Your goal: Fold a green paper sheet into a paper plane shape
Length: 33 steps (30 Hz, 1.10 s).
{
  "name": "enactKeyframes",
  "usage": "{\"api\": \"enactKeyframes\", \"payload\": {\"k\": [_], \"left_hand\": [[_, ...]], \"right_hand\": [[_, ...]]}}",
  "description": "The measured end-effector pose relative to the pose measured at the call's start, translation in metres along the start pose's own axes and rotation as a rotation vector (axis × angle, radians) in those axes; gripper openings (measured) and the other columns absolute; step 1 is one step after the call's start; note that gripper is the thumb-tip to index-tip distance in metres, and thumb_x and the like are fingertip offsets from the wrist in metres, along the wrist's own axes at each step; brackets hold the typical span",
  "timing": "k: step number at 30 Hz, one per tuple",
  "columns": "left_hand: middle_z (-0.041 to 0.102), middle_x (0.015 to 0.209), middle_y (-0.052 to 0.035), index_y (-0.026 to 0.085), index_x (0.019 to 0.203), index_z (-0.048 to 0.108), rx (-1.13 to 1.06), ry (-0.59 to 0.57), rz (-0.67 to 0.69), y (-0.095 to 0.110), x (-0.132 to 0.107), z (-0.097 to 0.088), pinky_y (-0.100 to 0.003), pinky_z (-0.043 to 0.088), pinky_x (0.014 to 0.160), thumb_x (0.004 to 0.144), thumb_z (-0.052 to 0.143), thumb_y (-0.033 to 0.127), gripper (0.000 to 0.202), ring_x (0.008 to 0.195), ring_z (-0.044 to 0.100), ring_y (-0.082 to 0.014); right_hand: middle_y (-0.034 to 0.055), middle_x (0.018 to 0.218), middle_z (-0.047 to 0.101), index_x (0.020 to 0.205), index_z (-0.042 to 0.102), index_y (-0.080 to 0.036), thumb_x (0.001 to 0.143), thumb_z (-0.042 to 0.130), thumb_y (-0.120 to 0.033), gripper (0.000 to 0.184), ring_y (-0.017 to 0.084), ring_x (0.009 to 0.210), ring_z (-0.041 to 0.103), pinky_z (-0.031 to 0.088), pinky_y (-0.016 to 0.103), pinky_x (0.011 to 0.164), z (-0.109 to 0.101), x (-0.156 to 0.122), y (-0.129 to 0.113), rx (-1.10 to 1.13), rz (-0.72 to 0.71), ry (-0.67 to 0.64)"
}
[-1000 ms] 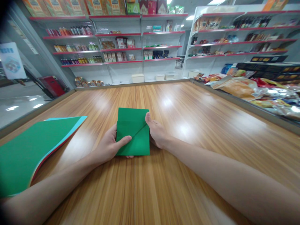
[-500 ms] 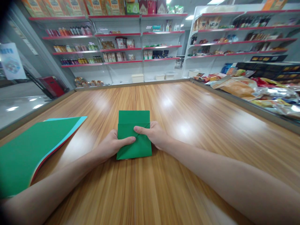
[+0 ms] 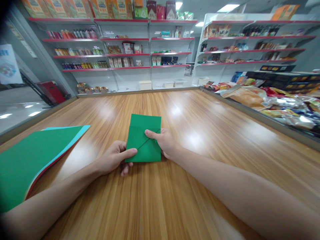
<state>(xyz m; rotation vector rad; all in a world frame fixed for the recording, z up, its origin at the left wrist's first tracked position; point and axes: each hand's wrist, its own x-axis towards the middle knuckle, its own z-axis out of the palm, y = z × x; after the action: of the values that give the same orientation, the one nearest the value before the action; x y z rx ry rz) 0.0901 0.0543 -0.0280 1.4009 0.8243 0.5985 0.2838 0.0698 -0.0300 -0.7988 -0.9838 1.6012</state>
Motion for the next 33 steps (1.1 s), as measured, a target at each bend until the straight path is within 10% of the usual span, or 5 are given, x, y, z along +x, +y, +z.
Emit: {"api": "enactKeyframes", "payload": {"k": [4,12,19,26,33], "left_hand": [[0.046,0.033,0.0025,0.015,0.051,0.050,0.115,0.091,-0.050,-0.001,-0.001,0.002,-0.015,0.026,0.022,0.078,0.057,0.063,0.056,0.023,0.040,-0.0075],[0.052,0.044,0.0036,0.013,0.070,0.059,0.028,-0.118,0.027,-0.002,-0.004,-0.010,-0.014,0.032,0.028,0.075,0.066,0.057,0.045,0.030,0.045,-0.0063],[0.053,0.041,0.0003,0.013,0.058,0.057,0.047,-0.032,-0.011,-0.001,-0.001,-0.006,-0.016,0.032,0.027,0.075,0.067,0.052,0.044,0.029,0.046,-0.0090],[0.070,0.106,-0.0080,0.016,0.112,0.064,-0.072,0.025,0.240,-0.003,0.004,0.000,-0.034,0.054,0.085,0.080,0.069,0.034,0.038,0.093,0.067,-0.0216],[0.067,0.117,-0.0097,0.015,0.120,0.062,-0.035,0.000,0.262,-0.005,0.004,-0.003,-0.038,0.052,0.091,0.081,0.068,0.033,0.042,0.105,0.064,-0.0260]], "right_hand": [[0.0088,0.094,0.075,0.089,0.070,-0.016,0.067,0.080,-0.035,0.031,0.026,0.085,0.070,0.055,0.044,0.083,-0.002,0.002,0.002,0.006,-0.033,0.050],[0.0086,0.097,0.074,0.093,0.071,-0.017,0.068,0.080,-0.038,0.033,0.026,0.091,0.069,0.054,0.044,0.086,-0.003,0.003,0.005,-0.007,-0.067,0.022],[0.0097,0.096,0.074,0.091,0.072,-0.016,0.069,0.078,-0.040,0.033,0.026,0.089,0.069,0.055,0.043,0.083,0.000,0.000,0.007,-0.084,-0.060,-0.040],[0.0089,0.104,0.072,0.099,0.071,-0.017,0.066,0.081,-0.034,0.037,0.025,0.094,0.068,0.054,0.043,0.086,0.003,-0.002,0.008,-0.335,-0.100,-0.136],[0.0083,0.101,0.073,0.096,0.071,-0.017,0.069,0.078,-0.036,0.033,0.025,0.091,0.068,0.055,0.041,0.082,0.002,-0.004,0.008,-0.334,-0.079,-0.189]]}}
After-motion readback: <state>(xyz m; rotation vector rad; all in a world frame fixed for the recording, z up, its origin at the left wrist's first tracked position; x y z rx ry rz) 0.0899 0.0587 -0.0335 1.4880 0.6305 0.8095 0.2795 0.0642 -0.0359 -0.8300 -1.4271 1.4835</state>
